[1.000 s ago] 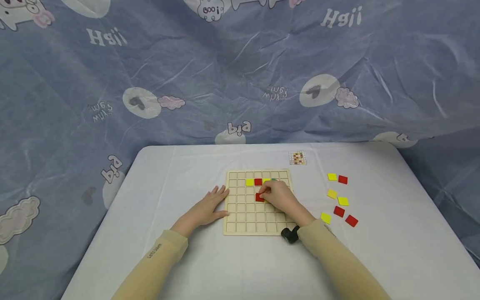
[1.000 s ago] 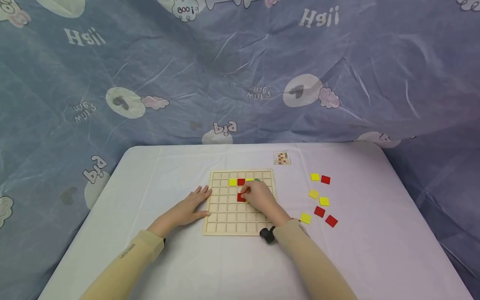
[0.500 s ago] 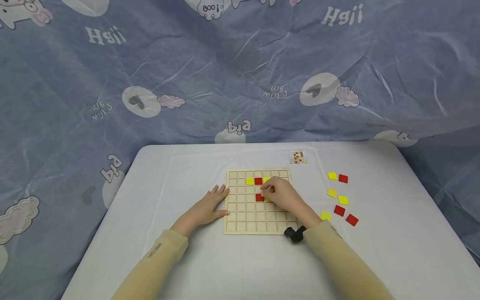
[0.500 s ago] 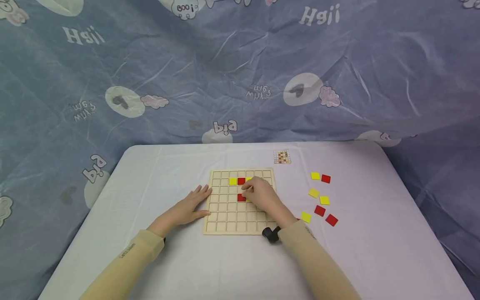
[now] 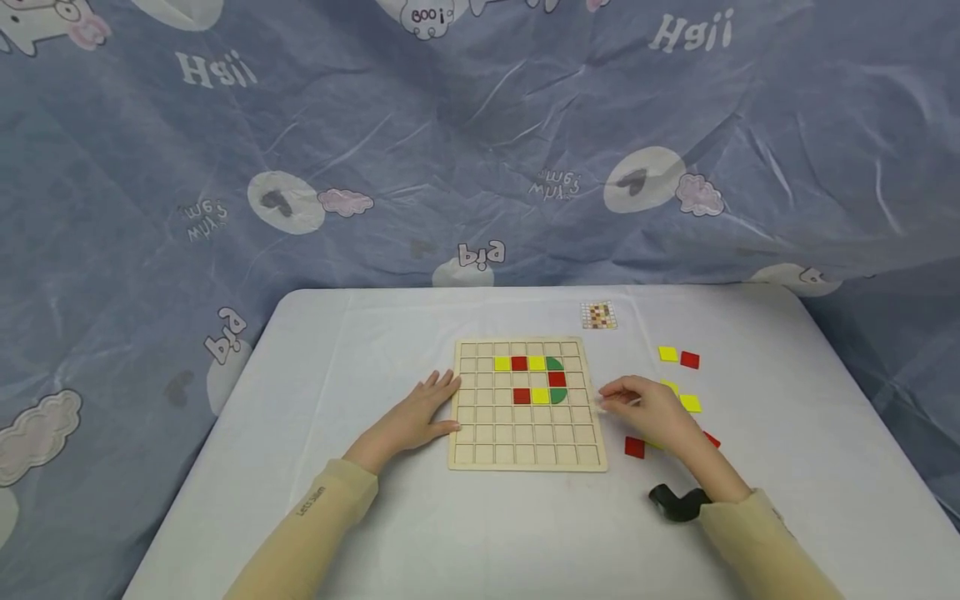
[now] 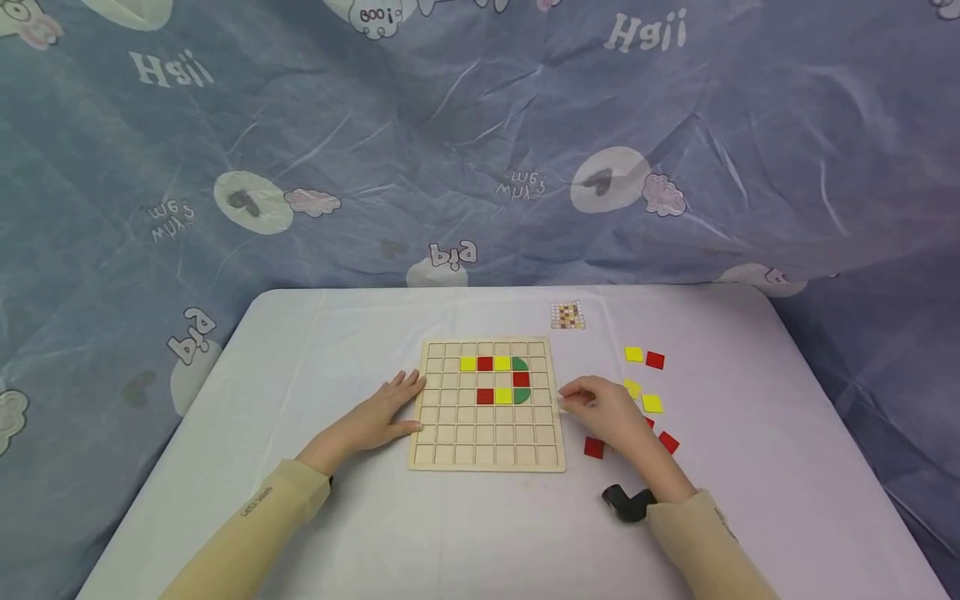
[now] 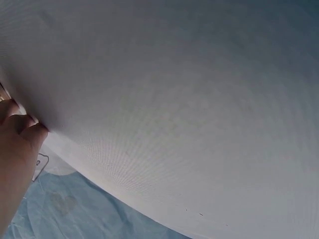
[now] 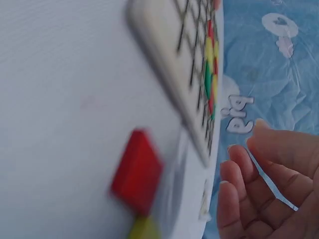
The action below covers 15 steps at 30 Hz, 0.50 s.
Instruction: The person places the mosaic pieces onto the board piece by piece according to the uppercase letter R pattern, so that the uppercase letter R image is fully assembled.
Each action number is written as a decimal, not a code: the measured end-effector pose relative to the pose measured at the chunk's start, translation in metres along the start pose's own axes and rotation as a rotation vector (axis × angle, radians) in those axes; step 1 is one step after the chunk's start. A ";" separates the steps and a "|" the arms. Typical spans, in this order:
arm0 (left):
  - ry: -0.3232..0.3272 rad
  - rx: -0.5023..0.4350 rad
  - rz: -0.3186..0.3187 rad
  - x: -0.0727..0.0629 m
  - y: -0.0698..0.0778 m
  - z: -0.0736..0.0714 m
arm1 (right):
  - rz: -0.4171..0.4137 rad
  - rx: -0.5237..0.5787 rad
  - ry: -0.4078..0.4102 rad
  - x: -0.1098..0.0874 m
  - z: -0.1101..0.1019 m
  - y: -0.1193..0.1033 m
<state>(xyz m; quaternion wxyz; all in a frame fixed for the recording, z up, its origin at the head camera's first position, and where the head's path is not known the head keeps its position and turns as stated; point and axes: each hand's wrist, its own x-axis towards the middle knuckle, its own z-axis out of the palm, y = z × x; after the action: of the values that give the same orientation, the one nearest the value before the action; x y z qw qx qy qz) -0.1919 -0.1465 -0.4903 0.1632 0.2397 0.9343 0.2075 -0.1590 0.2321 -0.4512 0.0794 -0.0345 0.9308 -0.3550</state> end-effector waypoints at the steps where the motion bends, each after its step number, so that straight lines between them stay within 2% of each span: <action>1: -0.002 0.003 -0.002 0.000 0.000 0.000 | 0.009 -0.008 0.000 -0.004 -0.002 0.005; 10: -0.004 0.004 0.006 0.000 0.000 -0.002 | 0.087 -0.058 0.026 -0.029 -0.009 0.038; 15: -0.006 0.011 0.013 0.000 0.000 0.000 | 0.098 -0.101 0.036 -0.036 -0.006 0.050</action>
<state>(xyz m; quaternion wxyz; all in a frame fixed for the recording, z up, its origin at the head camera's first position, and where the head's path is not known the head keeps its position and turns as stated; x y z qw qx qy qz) -0.1920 -0.1471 -0.4900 0.1636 0.2471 0.9333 0.2029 -0.1247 0.2776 -0.4759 0.0780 0.0137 0.9494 -0.3038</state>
